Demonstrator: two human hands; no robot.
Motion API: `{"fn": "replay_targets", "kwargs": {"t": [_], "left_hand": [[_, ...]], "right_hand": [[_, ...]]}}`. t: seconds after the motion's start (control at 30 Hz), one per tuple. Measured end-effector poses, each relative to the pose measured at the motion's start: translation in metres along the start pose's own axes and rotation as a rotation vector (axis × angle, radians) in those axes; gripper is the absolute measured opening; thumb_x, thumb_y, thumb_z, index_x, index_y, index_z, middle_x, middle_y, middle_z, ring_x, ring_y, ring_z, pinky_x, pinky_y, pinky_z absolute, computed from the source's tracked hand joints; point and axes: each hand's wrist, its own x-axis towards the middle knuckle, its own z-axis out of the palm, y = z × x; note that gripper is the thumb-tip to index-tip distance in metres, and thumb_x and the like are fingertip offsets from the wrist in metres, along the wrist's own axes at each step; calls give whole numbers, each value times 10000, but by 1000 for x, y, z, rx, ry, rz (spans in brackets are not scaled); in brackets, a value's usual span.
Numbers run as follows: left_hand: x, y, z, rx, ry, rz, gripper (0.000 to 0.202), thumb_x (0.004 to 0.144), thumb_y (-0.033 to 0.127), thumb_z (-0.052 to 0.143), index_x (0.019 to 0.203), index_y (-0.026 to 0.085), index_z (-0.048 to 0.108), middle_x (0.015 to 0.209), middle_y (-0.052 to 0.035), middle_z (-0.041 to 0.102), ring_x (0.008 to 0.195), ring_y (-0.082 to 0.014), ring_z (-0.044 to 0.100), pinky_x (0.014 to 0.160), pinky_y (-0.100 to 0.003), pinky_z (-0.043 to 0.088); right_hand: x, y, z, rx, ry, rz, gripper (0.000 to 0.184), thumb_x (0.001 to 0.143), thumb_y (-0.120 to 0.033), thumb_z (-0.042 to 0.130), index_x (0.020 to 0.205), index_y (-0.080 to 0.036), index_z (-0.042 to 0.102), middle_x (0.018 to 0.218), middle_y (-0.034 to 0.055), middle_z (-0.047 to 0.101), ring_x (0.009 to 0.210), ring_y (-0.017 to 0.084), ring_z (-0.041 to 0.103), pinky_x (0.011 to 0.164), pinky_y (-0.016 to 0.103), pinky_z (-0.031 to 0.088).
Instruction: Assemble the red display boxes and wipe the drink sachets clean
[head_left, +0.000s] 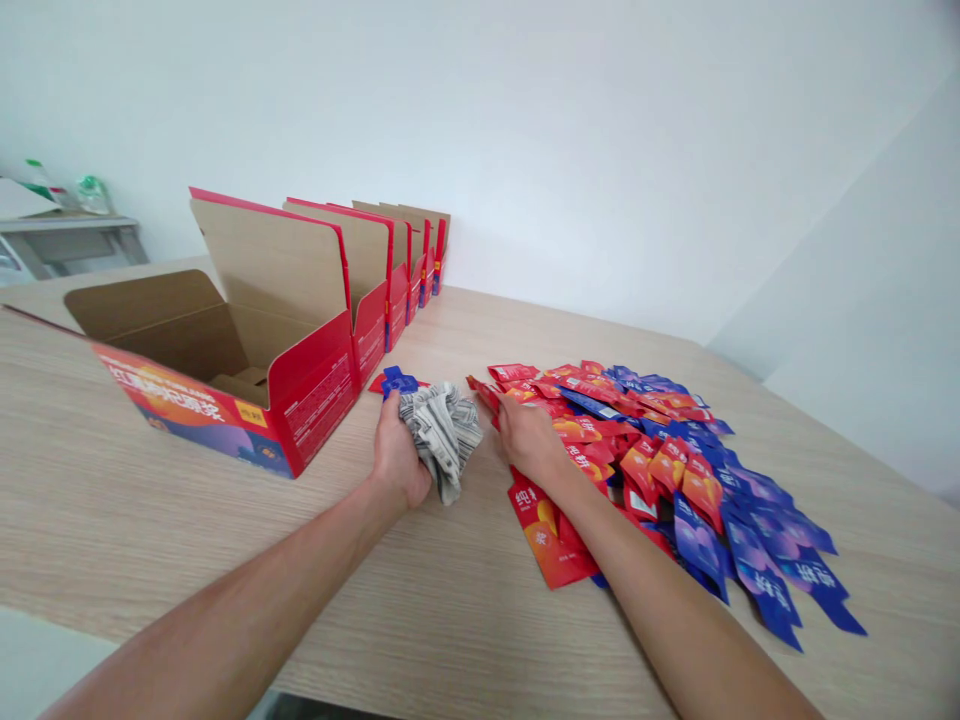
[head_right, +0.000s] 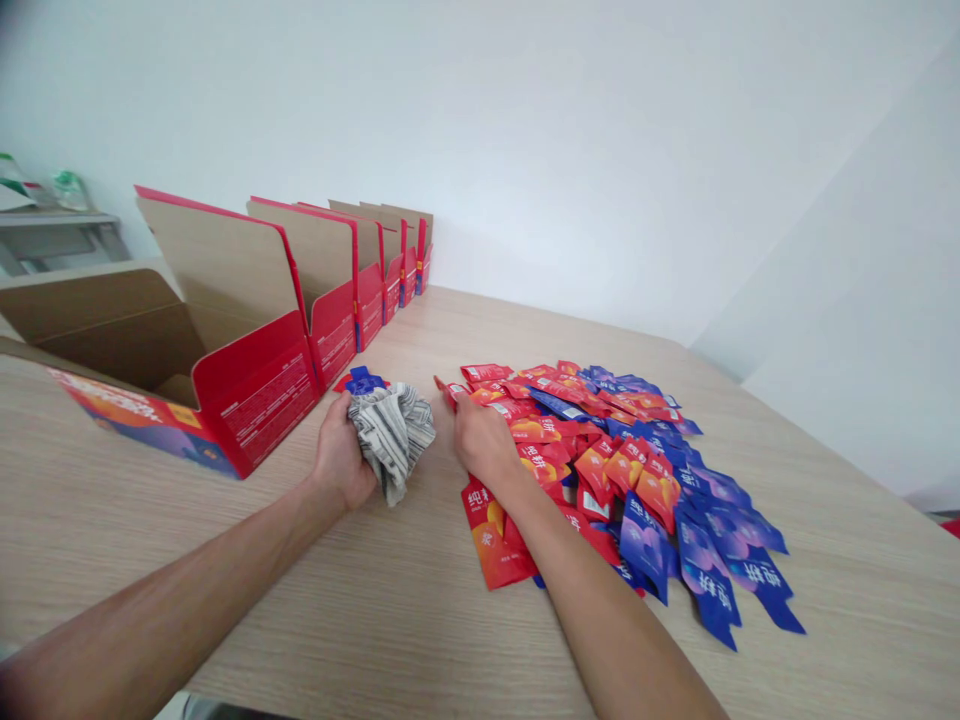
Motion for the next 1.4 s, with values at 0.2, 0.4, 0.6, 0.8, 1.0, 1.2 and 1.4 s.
{"fn": "replay_targets", "kwargs": {"t": [0.2, 0.4, 0.6, 0.8, 1.0, 1.2, 1.4], "left_hand": [[2, -1, 0, -24, 32, 17, 528, 987, 514, 373, 930, 134, 734, 805, -100, 778, 744, -256, 761, 823, -424, 627], [-2, 1, -3, -21, 148, -12, 453, 960, 511, 469, 759, 169, 688, 636, -51, 713, 659, -223, 727, 784, -364, 625], [1, 9, -3, -17, 91, -2, 483, 973, 506, 446, 737, 161, 686, 655, -62, 725, 582, -212, 693, 776, -367, 617], [-5, 6, 2, -26, -6, 5, 502, 992, 514, 411, 881, 153, 741, 765, -70, 770, 675, -223, 738, 731, -339, 613], [-5, 6, 0, -35, -8, -19, 489, 974, 515, 435, 899, 140, 740, 798, -107, 779, 769, -275, 760, 757, -393, 622], [-2, 5, 0, -70, 6, 32, 410, 984, 441, 458, 847, 163, 727, 770, -66, 774, 849, -251, 768, 871, -378, 610], [-6, 1, 1, -46, 25, -9, 433, 988, 434, 450, 714, 181, 671, 682, -54, 744, 822, -240, 768, 853, -362, 622]], "right_hand": [[-21, -21, 6, 216, 398, -109, 453, 1046, -150, 314, 1459, -74, 485, 1304, 210, 701, 1162, 262, 704, 966, 382, 569], [-48, -75, 12, 142, 483, -509, 413, 961, -67, 424, 1326, 45, 583, 1257, 266, 707, 1171, 292, 691, 1106, 431, 505], [-52, -79, -18, 236, 521, -482, 293, 972, -114, 449, 1150, -60, 676, 997, 167, 759, 893, 270, 716, 866, 419, 584], [-42, -64, -29, 927, 442, 84, 373, 1030, -233, 318, 1356, -163, 485, 806, 50, 732, 642, 201, 702, 628, 326, 583], [-42, -64, -17, 1019, 179, 54, 476, 989, -247, 417, 1453, -170, 489, 841, 62, 745, 673, 216, 717, 667, 358, 620], [-42, -61, -11, 559, 356, -214, 431, 943, -253, 584, 1350, -117, 617, 1585, 239, 396, 1475, 343, 400, 1184, 546, 398], [-38, -63, -3, 477, 291, -429, 527, 993, -133, 408, 1512, -51, 456, 1545, 221, 505, 1506, 278, 395, 1236, 517, 360]]}}
